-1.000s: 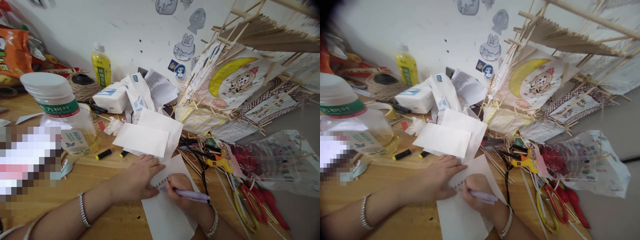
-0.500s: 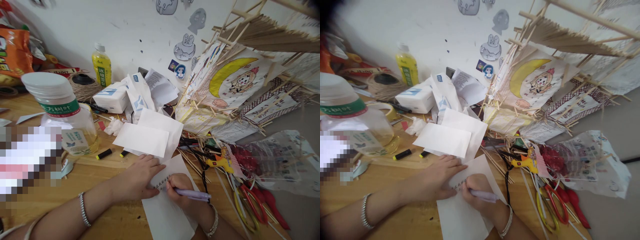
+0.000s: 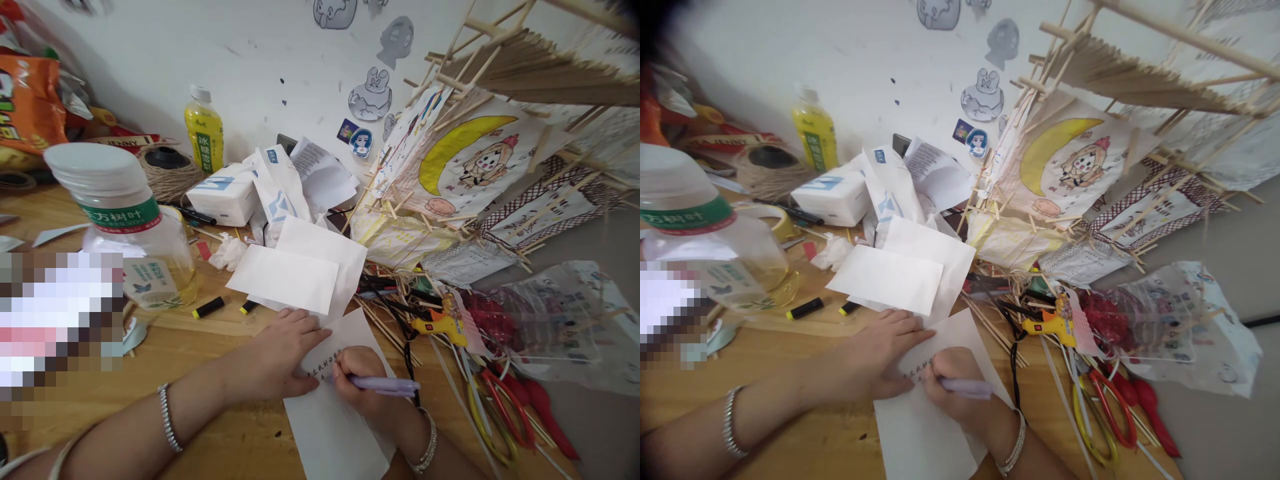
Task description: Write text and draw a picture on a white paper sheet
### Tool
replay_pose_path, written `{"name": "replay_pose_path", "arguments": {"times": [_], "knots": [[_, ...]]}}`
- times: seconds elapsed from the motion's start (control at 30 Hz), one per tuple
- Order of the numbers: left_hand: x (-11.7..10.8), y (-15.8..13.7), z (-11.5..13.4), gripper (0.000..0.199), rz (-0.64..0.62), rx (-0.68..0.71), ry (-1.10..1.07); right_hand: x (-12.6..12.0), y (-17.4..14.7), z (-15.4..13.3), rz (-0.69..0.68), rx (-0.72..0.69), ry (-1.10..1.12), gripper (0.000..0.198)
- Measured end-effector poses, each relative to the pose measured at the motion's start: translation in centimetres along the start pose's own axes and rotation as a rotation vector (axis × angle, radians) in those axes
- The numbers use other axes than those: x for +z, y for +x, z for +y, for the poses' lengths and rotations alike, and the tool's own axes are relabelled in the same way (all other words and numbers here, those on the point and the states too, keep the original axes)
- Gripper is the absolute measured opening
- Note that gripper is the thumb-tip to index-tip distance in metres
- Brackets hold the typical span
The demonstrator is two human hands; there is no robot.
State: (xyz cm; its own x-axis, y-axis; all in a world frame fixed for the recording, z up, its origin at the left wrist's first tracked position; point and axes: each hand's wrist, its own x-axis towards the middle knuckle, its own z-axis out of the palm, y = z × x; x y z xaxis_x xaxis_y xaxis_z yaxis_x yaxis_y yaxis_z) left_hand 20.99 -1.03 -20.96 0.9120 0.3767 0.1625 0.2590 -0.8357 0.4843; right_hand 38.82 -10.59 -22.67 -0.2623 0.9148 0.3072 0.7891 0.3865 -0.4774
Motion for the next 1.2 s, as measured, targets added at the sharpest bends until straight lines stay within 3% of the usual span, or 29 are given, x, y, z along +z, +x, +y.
{"name": "replay_pose_path", "arguments": {"times": [0.4, 0.57, 0.67, 0.8, 0.97, 1.2], "knots": [[0.1, 0.0, -0.1, 0.059, -0.001, 0.0, -0.007, 0.6, -0.3, 0.6, 0.04, 0.005, 0.065, 0.033], [-0.6, 0.0, 0.3, 0.055, -0.006, 0.001, -0.015, -0.5, -0.1, -0.3, 0.126, 0.155, 0.093, 0.029], [-1.1, 0.0, 0.6, 0.04, -0.007, 0.012, -0.032, -1.2, 0.1, -0.9, 0.117, 0.223, 0.128, 0.029], [-0.6, 0.1, 0.5, 0.028, 0.051, 0.024, -0.047, -0.9, 0.2, -0.8, 0.096, 0.154, 0.127, 0.029], [0.3, 0.2, 0.3, 0.033, 0.081, -0.019, -0.029, 0.0, 0.0, 0.0, 0.085, 0.025, 0.067, 0.032], [0.6, 0.1, 0.3, 0.036, 0.085, -0.011, 0.0, -0.5, 0.3, -0.3, 0.044, -0.041, 0.043, 0.035]]}}
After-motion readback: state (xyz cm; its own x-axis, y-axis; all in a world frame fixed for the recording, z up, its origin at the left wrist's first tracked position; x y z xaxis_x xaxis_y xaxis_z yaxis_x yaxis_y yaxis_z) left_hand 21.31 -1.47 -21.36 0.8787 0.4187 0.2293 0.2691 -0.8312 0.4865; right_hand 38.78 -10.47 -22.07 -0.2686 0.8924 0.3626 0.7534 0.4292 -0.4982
